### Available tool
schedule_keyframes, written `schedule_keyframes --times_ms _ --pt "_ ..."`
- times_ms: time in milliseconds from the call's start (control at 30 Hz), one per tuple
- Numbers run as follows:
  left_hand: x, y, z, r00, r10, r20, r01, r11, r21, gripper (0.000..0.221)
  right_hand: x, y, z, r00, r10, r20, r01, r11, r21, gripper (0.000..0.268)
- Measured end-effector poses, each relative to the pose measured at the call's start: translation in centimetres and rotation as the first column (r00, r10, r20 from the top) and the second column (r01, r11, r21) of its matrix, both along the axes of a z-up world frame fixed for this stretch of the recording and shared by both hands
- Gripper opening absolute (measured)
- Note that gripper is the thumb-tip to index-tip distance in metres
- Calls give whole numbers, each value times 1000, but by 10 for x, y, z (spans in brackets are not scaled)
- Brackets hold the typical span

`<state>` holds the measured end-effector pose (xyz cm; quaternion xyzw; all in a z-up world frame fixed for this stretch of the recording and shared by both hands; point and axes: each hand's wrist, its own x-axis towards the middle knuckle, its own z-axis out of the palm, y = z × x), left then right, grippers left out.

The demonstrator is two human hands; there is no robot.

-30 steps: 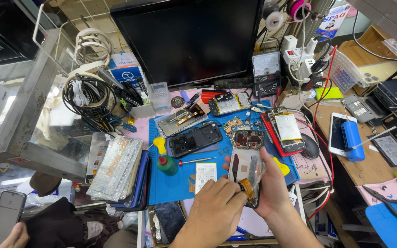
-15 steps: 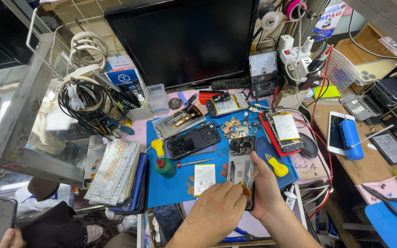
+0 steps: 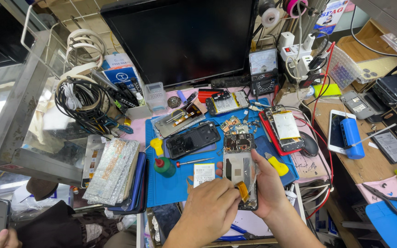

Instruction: The person removes a battery from a mobile phone chassis by hand and then uses a yellow prying tool to detach a shattered screen from the device frame.

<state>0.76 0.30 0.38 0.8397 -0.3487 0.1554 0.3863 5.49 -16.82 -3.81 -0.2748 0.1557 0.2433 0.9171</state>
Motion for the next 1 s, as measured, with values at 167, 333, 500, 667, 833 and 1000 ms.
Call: schedule_keyframes --times_ms 167,333,500,667,833,1000 --pt "-6 4 -1 996 30 -87 -32 999 -22 10 -1 -1 2 1000 -2 4 2 1000 7 64" --pt "-4 32 -14 944 226 -238 -273 944 -185 15 -3 -10 -5 989 124 85 -131 988 81 74" --pt "17 33 -48 620 -596 -511 -180 525 -832 84 -15 -8 -30 939 297 175 -337 901 273 80" --pt "26 22 -71 434 -824 -364 -161 327 -931 109 -25 -7 -64 890 417 186 -454 846 278 88" --pt "34 30 -70 523 -793 -312 -94 311 -946 102 -19 -15 -78 975 191 117 -189 982 -31 66" --pt "41 50 -55 657 -544 -522 -214 529 -821 95 -24 -28 -57 868 192 458 134 798 -588 67"
